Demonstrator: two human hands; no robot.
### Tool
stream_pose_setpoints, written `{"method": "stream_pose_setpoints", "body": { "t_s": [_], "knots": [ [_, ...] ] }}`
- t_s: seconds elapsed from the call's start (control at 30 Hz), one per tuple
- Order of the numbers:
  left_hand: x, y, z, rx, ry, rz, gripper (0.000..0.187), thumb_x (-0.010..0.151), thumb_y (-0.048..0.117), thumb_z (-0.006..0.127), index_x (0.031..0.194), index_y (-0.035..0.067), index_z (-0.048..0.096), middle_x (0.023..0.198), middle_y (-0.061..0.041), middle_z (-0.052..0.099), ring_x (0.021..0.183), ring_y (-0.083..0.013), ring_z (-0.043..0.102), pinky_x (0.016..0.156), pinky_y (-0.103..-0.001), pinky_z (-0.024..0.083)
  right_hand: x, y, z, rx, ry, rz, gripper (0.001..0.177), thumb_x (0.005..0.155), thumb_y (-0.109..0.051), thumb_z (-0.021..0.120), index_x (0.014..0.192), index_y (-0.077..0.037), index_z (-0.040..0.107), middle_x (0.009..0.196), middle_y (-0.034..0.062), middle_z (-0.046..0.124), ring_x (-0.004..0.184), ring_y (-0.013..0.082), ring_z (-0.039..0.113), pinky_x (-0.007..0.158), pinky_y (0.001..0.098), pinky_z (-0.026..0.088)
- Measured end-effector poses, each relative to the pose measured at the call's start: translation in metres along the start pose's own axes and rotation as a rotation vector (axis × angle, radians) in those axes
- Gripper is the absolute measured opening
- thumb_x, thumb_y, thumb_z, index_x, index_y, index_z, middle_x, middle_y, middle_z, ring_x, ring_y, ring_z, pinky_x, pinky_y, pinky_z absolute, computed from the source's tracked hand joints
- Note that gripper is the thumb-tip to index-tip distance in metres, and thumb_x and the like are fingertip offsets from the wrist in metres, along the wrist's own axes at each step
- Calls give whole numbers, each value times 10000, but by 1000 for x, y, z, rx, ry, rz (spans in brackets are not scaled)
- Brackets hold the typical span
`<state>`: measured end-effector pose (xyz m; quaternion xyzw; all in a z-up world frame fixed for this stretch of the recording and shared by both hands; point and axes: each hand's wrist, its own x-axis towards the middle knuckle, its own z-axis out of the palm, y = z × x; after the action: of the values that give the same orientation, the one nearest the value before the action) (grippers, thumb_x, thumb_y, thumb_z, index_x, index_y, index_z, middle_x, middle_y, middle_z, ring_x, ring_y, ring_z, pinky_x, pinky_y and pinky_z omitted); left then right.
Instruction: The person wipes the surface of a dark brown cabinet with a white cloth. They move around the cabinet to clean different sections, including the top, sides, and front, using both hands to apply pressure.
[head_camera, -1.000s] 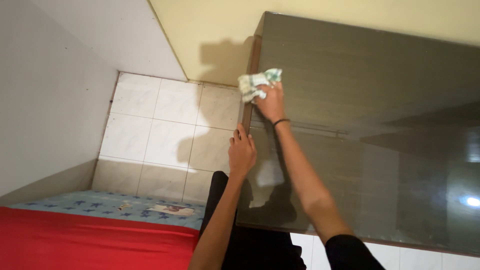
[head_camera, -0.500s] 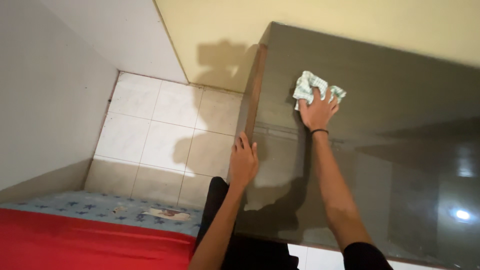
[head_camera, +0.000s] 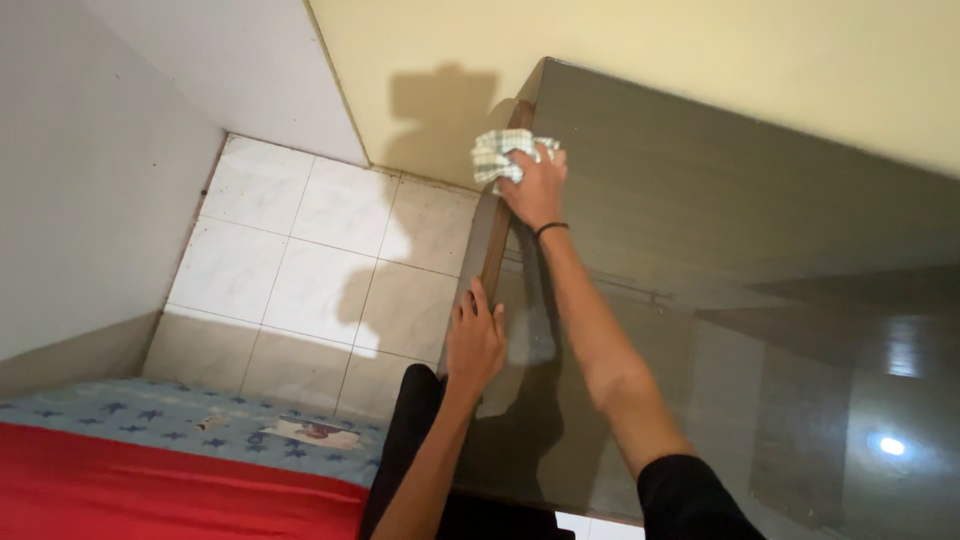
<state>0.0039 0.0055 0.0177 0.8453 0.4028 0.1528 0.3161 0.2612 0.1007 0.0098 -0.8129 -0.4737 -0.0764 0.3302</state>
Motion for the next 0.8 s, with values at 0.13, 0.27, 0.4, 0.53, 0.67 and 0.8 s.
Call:
{"method": "stream_pose_setpoints", "body": {
  "t_s": [0.13, 0.27, 0.4, 0.53, 0.67, 0.8],
  "knots": [
    [-3, -10, 9, 2, 98, 69, 631, 1071, 334, 497, 1514, -77, 315, 1330, -342, 542, 1168, -517, 553, 975, -535, 486, -34, -19, -29, -43, -114, 0, 366, 764, -276, 784, 1109, -157, 747, 1221, 167, 643, 1161, 427, 525, 1027, 531, 453],
    [1, -13, 14, -54, 95, 34, 662, 996, 347, 561, 1496, -41, 367, 1295, -301, 579, 1110, -492, 575, 899, -553, 513, -66, 23, -62, -111, 1, -94, 521, 758, -347, 807, 1223, -132, 713, 1310, 227, 589, 1246, 475, 480, 1050, 592, 401],
    [28, -18, 12, 8, -18, -2, 693, 950, 399, 620, 1469, 0, 395, 1281, -286, 587, 1124, -469, 589, 894, -568, 523, -83, 102, -86, -294, -146, 256, 750, 836, -557, 665, 1467, -163, 577, 1566, 330, 345, 1440, 557, 237, 1117, 738, 157],
    [110, -8, 26, 5, -17, 96, 796, 934, 431, 633, 1516, -6, 310, 1367, -285, 540, 1158, -504, 565, 929, -583, 515, -84, 159, -103, -295, -156, 401, 802, 871, -629, 601, 1516, -159, 527, 1618, 341, 274, 1489, 585, 157, 1174, 728, 101],
    [162, 12, 44, -7, 30, 78, 859, 969, 423, 617, 1547, -68, 212, 1379, -365, 454, 1146, -545, 523, 887, -603, 499, -47, 186, -103, -281, -168, 495, 811, 858, -648, 587, 1524, -194, 501, 1654, 308, 183, 1472, 620, 100, 1167, 730, 51],
    [163, 23, 39, 69, 15, 45, 773, 1017, 401, 541, 1542, -76, 232, 1320, -331, 504, 1107, -490, 566, 866, -556, 528, 2, 201, -88, -277, -225, 507, 778, 871, -650, 555, 1528, -238, 493, 1702, 242, 122, 1468, 655, 56, 1172, 744, 19]
  ]
}}
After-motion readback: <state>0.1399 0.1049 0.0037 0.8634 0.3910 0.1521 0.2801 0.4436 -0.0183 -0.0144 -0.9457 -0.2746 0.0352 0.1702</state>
